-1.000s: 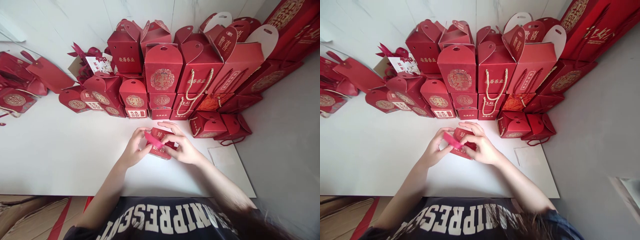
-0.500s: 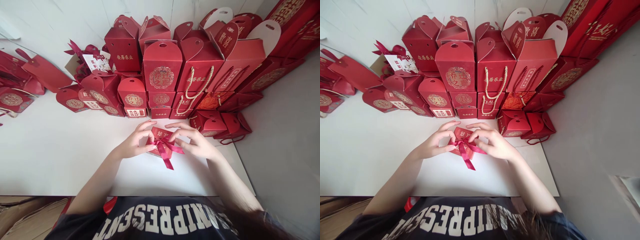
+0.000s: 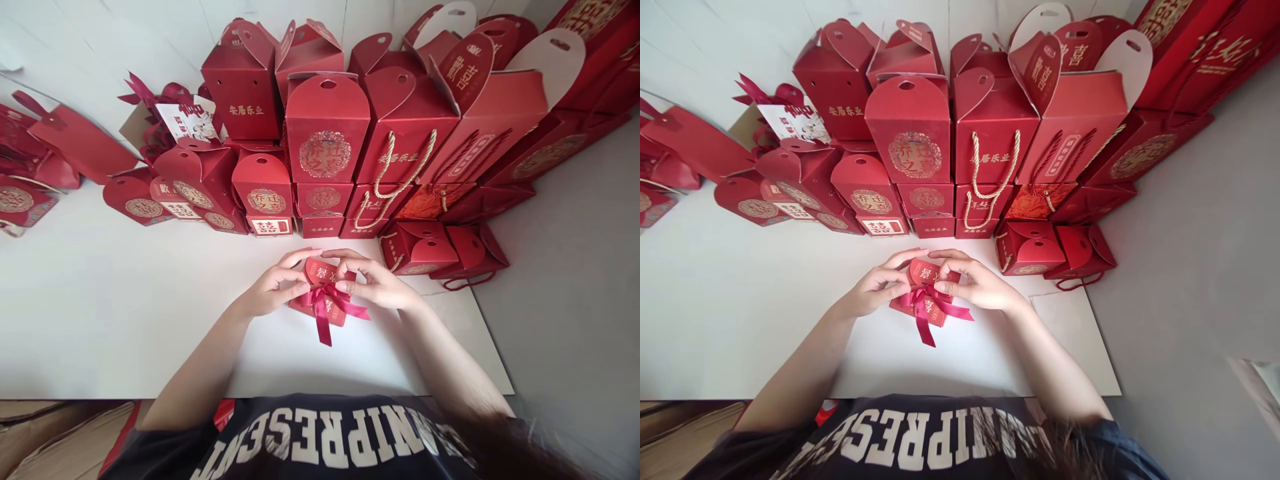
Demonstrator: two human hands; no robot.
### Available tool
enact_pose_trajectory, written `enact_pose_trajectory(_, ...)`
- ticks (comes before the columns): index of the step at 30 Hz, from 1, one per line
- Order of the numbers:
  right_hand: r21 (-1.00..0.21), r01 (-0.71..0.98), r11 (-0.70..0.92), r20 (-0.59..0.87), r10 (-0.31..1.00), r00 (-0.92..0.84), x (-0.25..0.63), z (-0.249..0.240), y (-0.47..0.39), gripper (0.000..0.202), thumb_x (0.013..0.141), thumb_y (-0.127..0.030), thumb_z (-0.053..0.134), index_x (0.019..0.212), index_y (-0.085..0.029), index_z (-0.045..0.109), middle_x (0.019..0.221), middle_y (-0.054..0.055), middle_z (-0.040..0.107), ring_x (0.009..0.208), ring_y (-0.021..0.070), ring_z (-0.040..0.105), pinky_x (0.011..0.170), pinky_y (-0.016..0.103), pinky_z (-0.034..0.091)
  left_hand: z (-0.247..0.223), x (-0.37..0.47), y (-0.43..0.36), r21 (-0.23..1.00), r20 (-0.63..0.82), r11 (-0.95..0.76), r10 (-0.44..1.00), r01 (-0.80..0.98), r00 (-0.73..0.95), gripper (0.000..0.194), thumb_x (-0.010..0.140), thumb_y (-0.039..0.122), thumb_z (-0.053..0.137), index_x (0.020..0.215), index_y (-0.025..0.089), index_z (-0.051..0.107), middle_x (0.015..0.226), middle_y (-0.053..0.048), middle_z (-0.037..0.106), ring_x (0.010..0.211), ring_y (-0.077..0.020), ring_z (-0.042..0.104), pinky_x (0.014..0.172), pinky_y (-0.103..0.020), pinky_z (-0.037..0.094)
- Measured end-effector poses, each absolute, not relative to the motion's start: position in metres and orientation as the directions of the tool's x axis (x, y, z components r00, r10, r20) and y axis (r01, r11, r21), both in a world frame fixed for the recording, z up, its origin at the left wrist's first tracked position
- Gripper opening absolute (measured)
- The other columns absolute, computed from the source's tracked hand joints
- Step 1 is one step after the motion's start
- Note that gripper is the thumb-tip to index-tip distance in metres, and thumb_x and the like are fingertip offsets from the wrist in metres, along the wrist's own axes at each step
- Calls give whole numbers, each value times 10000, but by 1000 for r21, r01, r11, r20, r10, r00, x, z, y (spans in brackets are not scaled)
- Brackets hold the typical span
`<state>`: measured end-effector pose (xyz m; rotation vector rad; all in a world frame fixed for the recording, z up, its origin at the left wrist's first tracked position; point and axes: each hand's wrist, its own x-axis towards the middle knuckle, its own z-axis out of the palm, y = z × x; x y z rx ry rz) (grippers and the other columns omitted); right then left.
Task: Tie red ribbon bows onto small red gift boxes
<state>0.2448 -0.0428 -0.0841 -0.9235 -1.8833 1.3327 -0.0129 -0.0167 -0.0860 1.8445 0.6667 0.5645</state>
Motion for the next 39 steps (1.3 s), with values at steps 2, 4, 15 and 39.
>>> enact_pose_trajectory(2, -960, 154, 235, 111, 821, -561, 246, -85, -43, 172, 868, -338, 688, 791, -212, 600, 1430, 67, 513, 1390, 231, 422, 1166, 448, 314, -89, -14, -17, 947, 84, -286, 658, 146, 748, 222, 833, 368, 693, 720, 177, 689, 1561, -57, 347, 1456, -338, 280, 1199, -491, 249)
enact_pose_trajectory(4, -965, 135, 226, 114, 820, -560, 248, -86, -44, 161, 849, -322, 714, 786, -210, 616, 1429, 66, 516, 1388, 232, 426, 1164, 447, 319, -92, -15, -17, 964, 86, -247, 648, 103, 757, 196, 763, 343, 768, 712, 174, 685, 1564, -65, 336, 1451, -357, 286, 1196, -507, 246)
enact_pose_trajectory(15, -978, 124, 168, 90, 874, -478, 246, -90, -52, 162, 909, -329, 634, 794, -217, 614, 1411, 51, 540, 1358, 229, 465, 1153, 463, 324, -100, -20, -20, 989, 98, -147, 732, 16, 675, 204, 855, 208, 620, 1053, 207, 573, 1509, -141, 406, 1400, -323, 398, 1130, -549, 336)
enact_pose_trajectory(39, -893, 339, 297, 96, 861, -500, 244, -74, -61, 137, 856, -343, 692, 830, -222, 634, 1450, 69, 492, 1398, 270, 401, 1149, 493, 326, -72, -23, -25, 408, 443, -817, 567, 408, 694, 144, 844, 137, 620, 944, 225, 674, 1253, -66, 645, 1185, -251, 565, 1025, -445, 469)
